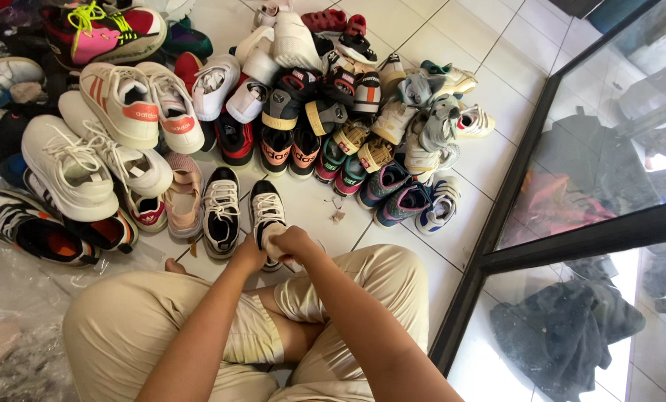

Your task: The person laces a pair of black and white shoes while sitting on the floor, using a cloth to wipe one of the shoes before finishing the lacing.

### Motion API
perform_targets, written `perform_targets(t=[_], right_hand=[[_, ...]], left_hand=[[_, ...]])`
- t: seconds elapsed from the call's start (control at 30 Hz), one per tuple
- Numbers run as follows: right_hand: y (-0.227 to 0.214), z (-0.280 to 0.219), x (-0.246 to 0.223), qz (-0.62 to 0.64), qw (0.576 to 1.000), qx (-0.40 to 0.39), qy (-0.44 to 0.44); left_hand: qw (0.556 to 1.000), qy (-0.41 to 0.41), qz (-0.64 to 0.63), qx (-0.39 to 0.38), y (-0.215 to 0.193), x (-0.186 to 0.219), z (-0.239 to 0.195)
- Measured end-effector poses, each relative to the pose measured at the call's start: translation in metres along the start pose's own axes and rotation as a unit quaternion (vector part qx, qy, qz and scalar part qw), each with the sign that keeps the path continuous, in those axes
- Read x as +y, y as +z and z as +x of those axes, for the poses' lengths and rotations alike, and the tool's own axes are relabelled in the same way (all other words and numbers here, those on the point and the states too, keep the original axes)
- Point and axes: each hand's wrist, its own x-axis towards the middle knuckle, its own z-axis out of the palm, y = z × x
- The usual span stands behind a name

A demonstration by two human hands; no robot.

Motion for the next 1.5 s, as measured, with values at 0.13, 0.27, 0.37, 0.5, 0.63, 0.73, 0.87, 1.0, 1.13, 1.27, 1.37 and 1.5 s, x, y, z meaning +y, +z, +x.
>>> perform_targets(t=[0.13,0.27,0.37,0.5,0.63,0.73,0.87,1.0,1.13,1.27,1.37,1.5], right_hand=[[0.030,0.058,0.023,0.400,0.912,0.018,0.095],[0.054,0.088,0.046,0.393,0.914,0.040,0.088],[0.048,0.069,0.029,0.370,0.922,0.075,0.089],[0.070,0.109,0.042,0.469,0.866,0.128,0.114],[0.051,0.062,0.015,0.512,0.836,0.160,0.114],[0.049,0.056,0.016,0.431,0.881,0.170,0.090],[0.041,0.042,0.027,0.276,0.953,0.126,0.015],[0.000,-0.033,-0.004,0.156,0.980,0.126,-0.014],[0.006,0.006,0.036,0.148,0.978,0.032,-0.147],[0.000,-0.005,0.047,0.071,0.946,0.052,-0.312],[-0.022,-0.046,0.032,0.037,0.958,-0.002,-0.284],[-0.036,-0.049,0.038,0.010,0.947,-0.032,-0.320]], left_hand=[[1.000,0.005,0.015,0.003,0.001,-0.015,0.011],[1.000,-0.019,0.005,-0.006,-0.001,-0.017,0.015],[0.999,-0.030,-0.006,-0.028,-0.012,0.000,0.001],[0.998,-0.035,-0.039,-0.026,-0.023,0.016,-0.023],[0.997,-0.051,-0.041,-0.028,-0.020,0.010,-0.025],[0.996,-0.045,-0.081,-0.012,0.003,-0.028,0.013],[0.993,-0.030,-0.113,-0.022,-0.001,-0.003,-0.004],[0.994,-0.028,-0.096,-0.044,-0.011,0.011,-0.021],[0.993,0.085,-0.002,0.085,-0.001,0.007,-0.018],[0.937,0.213,0.182,0.209,-0.007,0.014,-0.029],[0.906,0.297,0.248,0.175,-0.005,0.007,-0.021],[0.914,0.275,0.275,0.119,-0.009,0.002,-0.015]])
